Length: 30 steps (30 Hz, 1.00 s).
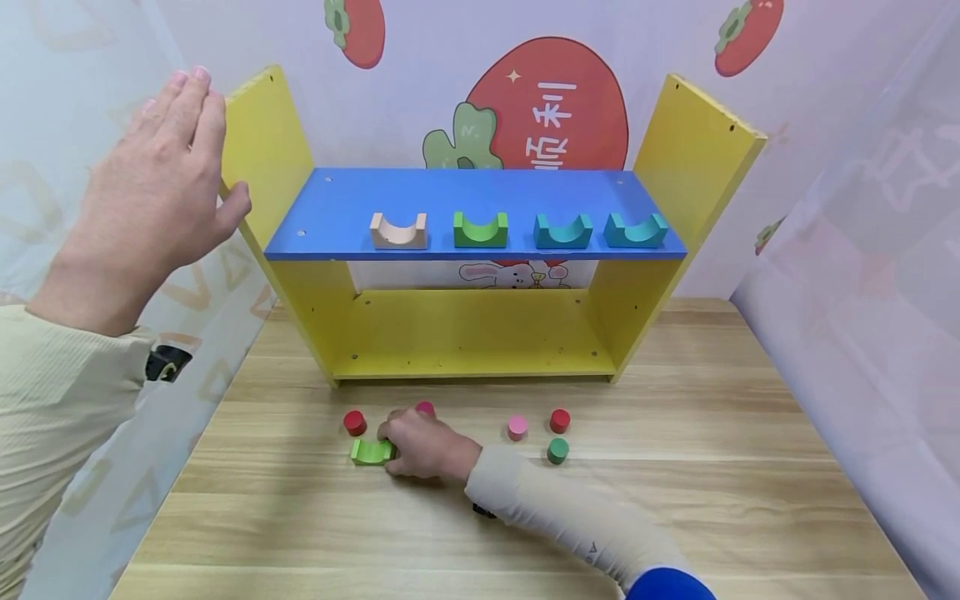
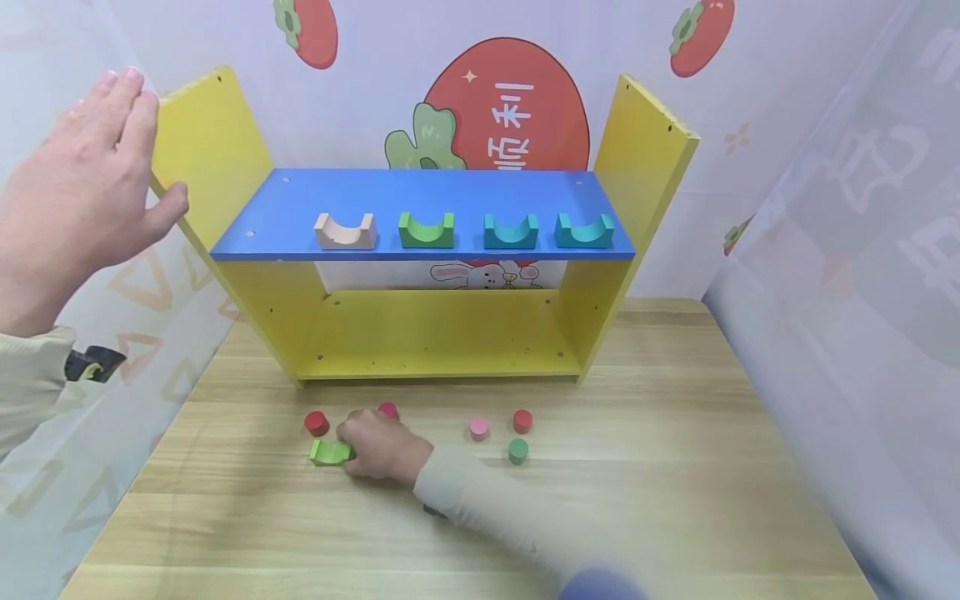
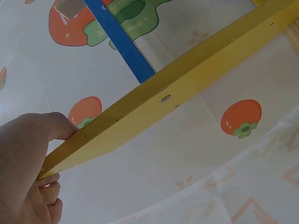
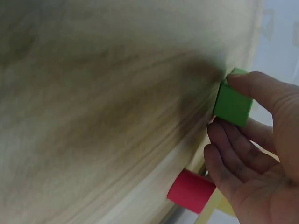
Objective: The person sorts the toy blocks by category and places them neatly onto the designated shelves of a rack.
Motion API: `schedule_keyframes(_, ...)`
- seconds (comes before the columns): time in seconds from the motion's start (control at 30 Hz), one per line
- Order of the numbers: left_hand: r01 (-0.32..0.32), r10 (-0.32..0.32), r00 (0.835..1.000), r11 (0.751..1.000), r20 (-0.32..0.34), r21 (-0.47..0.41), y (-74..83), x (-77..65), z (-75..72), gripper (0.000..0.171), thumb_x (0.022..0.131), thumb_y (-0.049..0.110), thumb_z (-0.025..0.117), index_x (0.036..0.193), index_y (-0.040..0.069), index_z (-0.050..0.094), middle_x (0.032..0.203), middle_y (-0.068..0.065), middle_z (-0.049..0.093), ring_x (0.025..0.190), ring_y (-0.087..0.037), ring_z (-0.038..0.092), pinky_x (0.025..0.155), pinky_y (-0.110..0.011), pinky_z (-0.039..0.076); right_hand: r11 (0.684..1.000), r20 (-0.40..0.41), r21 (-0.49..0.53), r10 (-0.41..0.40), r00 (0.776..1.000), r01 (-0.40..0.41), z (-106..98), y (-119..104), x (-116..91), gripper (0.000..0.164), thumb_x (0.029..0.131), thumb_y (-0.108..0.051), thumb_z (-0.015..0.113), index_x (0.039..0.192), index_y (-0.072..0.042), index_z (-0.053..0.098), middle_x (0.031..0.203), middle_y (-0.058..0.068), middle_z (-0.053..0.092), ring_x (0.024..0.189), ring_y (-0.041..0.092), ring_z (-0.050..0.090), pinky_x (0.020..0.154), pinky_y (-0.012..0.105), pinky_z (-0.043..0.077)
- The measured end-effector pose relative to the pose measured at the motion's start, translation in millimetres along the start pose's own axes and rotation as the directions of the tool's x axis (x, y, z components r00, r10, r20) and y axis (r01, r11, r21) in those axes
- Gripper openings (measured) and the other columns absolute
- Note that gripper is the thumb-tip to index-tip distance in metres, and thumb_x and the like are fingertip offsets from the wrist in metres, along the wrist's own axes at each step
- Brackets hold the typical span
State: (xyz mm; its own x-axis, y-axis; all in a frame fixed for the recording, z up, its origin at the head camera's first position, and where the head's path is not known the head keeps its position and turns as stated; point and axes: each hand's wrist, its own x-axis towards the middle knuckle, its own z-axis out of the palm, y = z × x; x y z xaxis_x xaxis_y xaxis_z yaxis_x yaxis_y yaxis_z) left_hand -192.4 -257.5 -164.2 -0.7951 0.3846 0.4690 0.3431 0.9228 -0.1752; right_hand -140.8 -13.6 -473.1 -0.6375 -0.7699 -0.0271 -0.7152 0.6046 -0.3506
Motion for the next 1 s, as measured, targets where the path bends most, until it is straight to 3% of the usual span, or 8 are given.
schedule_keyframes(0.17,-0.006,0.006,1.000,1.000,-0.005,-0.004,0.0,-0.3,-0.1,0.080,0.099,0.016,0.054,0.159,-0.018,0.014,0.171,-0.036,0.014,0.163,-0.048,0.013,0.137,-0.053,0.009,0.999,-0.004,0.000,0.047,0.999,-0.047,2.0,-4.6,1.7,0.017,0.088,-0.019,0.085,0.098,-0.011,0.074,0.085,-0.006,0.059,0.072,0.003,0.049,0.060,0.010,0.043)
schedule_keyframes(0.5,-0.003,0.003,1.000,1.000,-0.011,-0.018,-0.5,-0.8,-0.3,0.080,0.098,0.016,0.055,0.159,-0.018,0.015,0.171,-0.037,0.016,0.163,-0.048,0.014,0.136,-0.055,0.011,0.995,0.025,0.089,0.052,0.998,-0.054,-12.0,-2.0,0.3,0.020,0.088,-0.016,0.084,0.105,-0.008,0.076,0.092,-0.004,0.070,0.076,0.003,0.052,0.064,0.009,0.046)
schedule_keyframes(0.7,-0.003,0.003,1.000,0.999,-0.009,-0.034,-0.9,-0.9,-0.2,0.081,0.098,0.015,0.055,0.160,-0.018,0.015,0.171,-0.036,0.015,0.163,-0.048,0.014,0.136,-0.055,0.010,0.983,0.028,0.179,0.029,0.999,-0.034,-41.4,-3.7,-2.4,0.025,0.089,-0.011,0.083,0.112,-0.003,0.078,0.100,0.003,0.077,0.073,0.001,0.058,0.062,0.007,0.050)
schedule_keyframes(1.0,-0.010,0.010,1.000,1.000,-0.015,-0.025,-1.5,-0.7,-0.6,0.081,0.097,0.014,0.057,0.159,-0.019,0.016,0.170,-0.038,0.017,0.162,-0.051,0.016,0.136,-0.055,0.012,0.989,-0.020,0.125,-0.073,0.997,0.075,-108.7,-15.3,-4.4,0.018,0.089,-0.013,0.081,0.106,-0.006,0.080,0.096,-0.001,0.075,0.073,0.003,0.057,0.062,0.007,0.050)
